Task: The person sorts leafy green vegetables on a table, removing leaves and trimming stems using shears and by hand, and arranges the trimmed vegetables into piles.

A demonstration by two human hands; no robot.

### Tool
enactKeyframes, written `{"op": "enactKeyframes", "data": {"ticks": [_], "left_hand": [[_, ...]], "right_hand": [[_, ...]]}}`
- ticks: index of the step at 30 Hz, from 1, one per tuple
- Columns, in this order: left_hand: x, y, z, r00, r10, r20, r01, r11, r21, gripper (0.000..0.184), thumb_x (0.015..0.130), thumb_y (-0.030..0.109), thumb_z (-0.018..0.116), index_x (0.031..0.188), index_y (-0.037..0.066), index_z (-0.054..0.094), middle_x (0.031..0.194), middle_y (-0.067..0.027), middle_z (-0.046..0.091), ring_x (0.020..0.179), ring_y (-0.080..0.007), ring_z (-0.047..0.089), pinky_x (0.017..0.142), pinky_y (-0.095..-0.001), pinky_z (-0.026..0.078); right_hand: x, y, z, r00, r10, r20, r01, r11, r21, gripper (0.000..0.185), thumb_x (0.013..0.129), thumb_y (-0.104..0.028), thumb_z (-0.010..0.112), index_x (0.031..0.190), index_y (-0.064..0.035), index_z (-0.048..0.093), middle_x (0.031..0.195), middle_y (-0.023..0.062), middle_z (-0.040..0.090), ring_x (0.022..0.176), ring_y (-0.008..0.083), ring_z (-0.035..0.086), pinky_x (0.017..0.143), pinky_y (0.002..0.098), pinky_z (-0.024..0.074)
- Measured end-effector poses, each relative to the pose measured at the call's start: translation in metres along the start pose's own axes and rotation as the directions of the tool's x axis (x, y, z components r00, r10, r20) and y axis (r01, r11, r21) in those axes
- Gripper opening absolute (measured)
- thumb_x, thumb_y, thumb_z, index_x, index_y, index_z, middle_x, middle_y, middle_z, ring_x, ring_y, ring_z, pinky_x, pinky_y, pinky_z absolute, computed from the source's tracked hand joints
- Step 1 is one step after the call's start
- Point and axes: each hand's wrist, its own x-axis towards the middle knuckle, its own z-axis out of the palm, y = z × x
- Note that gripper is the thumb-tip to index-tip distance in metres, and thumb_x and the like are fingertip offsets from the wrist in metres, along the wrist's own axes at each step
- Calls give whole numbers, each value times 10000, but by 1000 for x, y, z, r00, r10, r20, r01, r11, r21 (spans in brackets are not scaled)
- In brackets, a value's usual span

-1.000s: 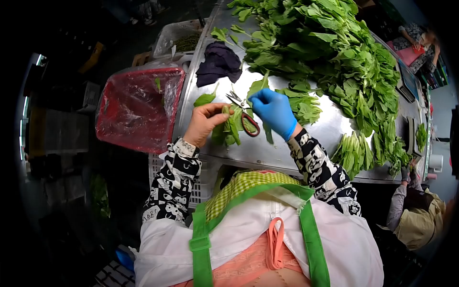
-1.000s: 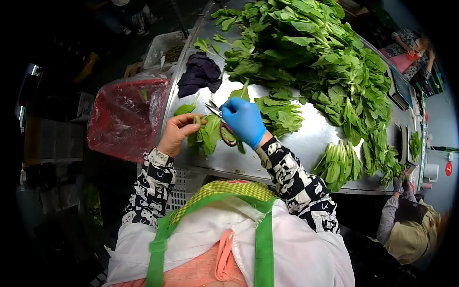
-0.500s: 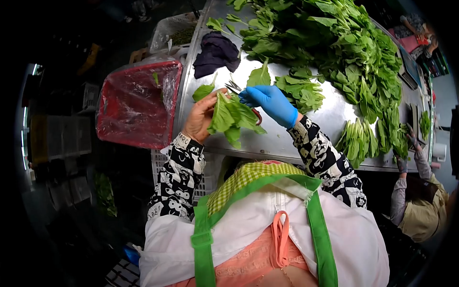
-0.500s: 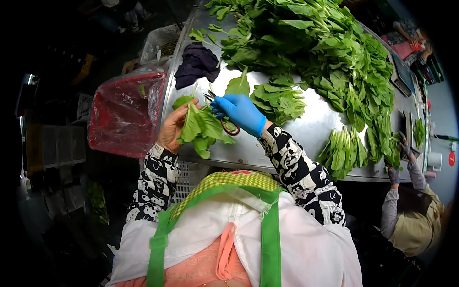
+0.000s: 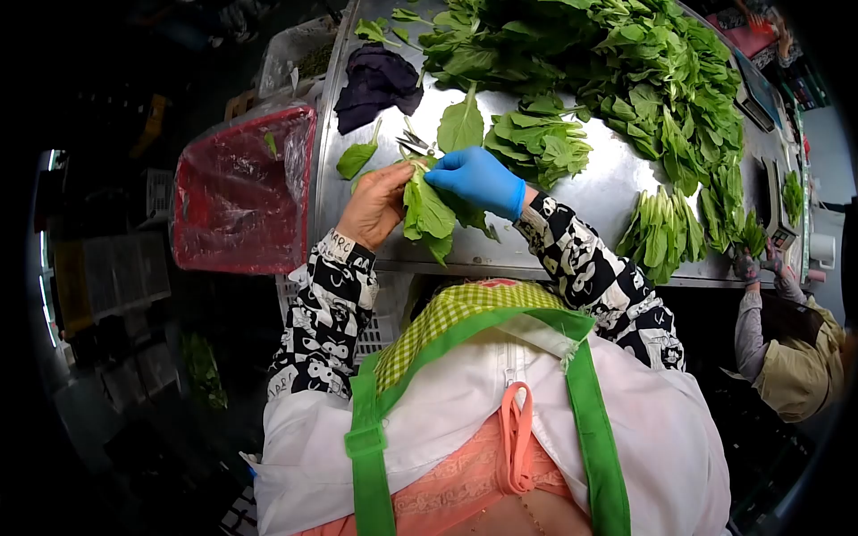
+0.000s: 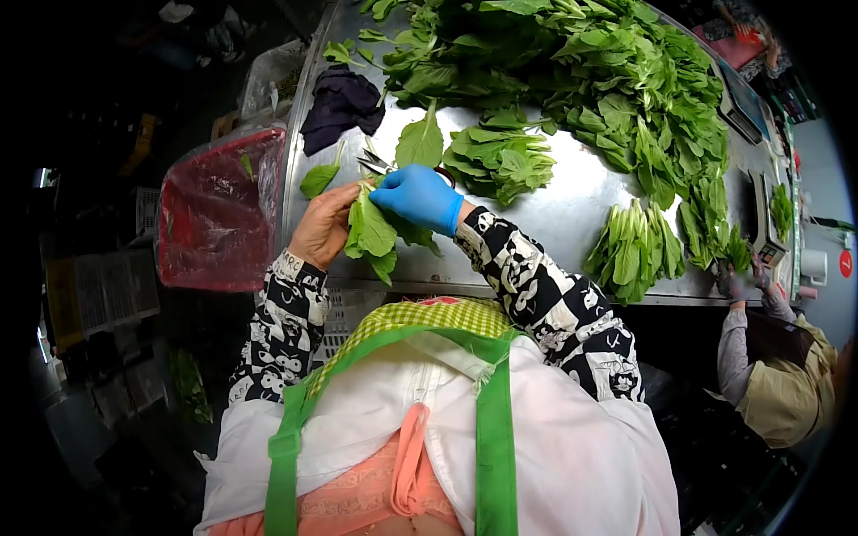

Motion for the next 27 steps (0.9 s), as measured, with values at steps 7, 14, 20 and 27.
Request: {"op": "enactKeyframes", "data": {"ticks": [7,14,20,27], "left_hand": [[1,0,-14,993,-120,20,118,990,78,236,886,128,559,1019,-56,621,920,-100,655,800,-159,643,730,-274,528],[3,-5,-40,975,-223,13,223,971,-81,261,898,202,526,1058,12,607,886,-50,646,788,-152,640,722,-277,534],[-3,4,-22,989,-103,-102,80,975,-206,263,894,242,531,1071,58,592,901,-51,641,804,-174,635,725,-330,532],[11,-3,-27,970,-87,-226,-1,932,-363,216,842,140,621,1008,8,580,946,-101,623,903,-231,606,842,-381,493]], "right_hand": [[-7,-11,-10,994,96,44,-81,960,-269,290,817,-290,610,857,-9,668,643,85,619,573,150,569,586,285,460],[11,30,-17,993,-74,-94,-8,742,-670,260,828,-300,519,835,-85,665,803,150,657,759,337,626,686,422,494],[12,20,3,949,-264,-173,269,963,6,390,859,-298,593,1101,8,606,958,203,638,874,305,625,791,337,482],[-3,24,-10,984,-121,-128,115,992,-58,362,927,-259,509,1109,46,583,1004,133,656,938,183,613,850,284,463]]}}
